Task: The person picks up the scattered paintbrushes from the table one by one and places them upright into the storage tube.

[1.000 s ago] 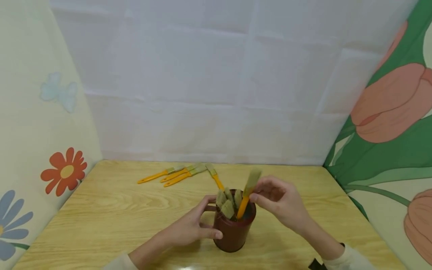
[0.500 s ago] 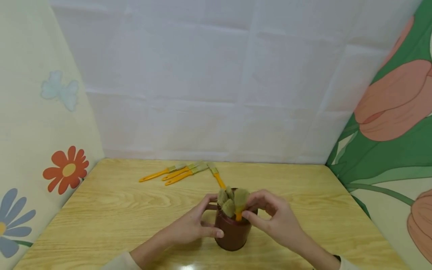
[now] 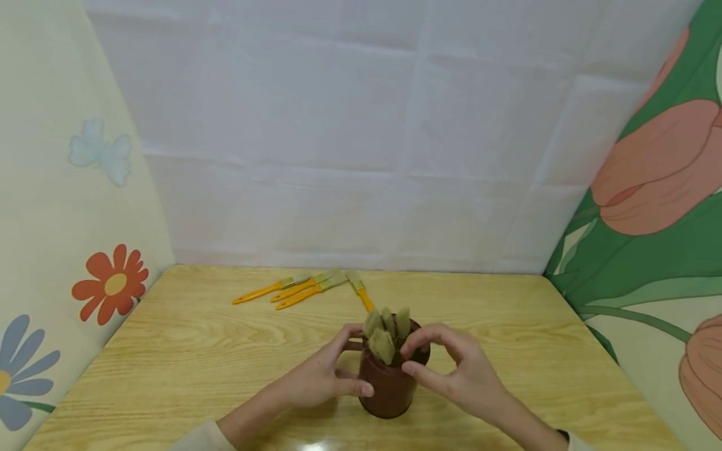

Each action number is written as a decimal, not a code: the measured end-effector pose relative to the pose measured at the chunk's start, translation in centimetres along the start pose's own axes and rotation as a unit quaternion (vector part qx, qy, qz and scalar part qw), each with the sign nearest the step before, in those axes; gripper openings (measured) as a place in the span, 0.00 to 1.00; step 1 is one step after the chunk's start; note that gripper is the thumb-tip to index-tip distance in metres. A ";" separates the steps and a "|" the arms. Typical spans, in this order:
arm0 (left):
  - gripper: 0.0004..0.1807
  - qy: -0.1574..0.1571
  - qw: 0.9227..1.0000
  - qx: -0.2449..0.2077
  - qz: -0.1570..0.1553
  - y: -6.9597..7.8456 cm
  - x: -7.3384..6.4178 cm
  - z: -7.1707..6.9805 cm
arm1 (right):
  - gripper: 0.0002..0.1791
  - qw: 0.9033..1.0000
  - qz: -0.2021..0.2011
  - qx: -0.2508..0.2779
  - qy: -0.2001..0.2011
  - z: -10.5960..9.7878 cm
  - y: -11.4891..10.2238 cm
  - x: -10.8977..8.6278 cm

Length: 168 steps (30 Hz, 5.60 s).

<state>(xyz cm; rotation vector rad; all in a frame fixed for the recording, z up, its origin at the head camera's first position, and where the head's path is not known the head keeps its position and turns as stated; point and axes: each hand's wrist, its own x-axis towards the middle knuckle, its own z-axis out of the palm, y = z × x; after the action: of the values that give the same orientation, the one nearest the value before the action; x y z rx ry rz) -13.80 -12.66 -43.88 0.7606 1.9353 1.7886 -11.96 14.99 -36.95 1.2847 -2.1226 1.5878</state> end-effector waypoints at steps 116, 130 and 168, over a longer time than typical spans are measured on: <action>0.34 -0.009 0.999 -0.027 -0.022 -0.2 -0.2 -0.2 | 0.09 0.991 0.074 0.112 0.011 -5.1 0.8 3.0; 0.34 -0.010 0.999 -0.029 -0.021 -0.2 -0.2 -0.1 | 0.13 0.999 0.032 -0.007 -0.029 -2.5 2.6 0.7; 0.39 0.027 1.000 -0.007 -0.009 1.6 0.2 1.0 | 0.09 0.993 0.043 -0.107 -0.027 -4.0 2.4 3.9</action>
<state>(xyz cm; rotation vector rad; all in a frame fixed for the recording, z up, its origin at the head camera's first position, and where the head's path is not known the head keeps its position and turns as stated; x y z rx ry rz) -13.14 -11.66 -42.42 0.6953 1.9549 1.8280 -17.37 16.52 -34.53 1.1942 -2.3356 1.3257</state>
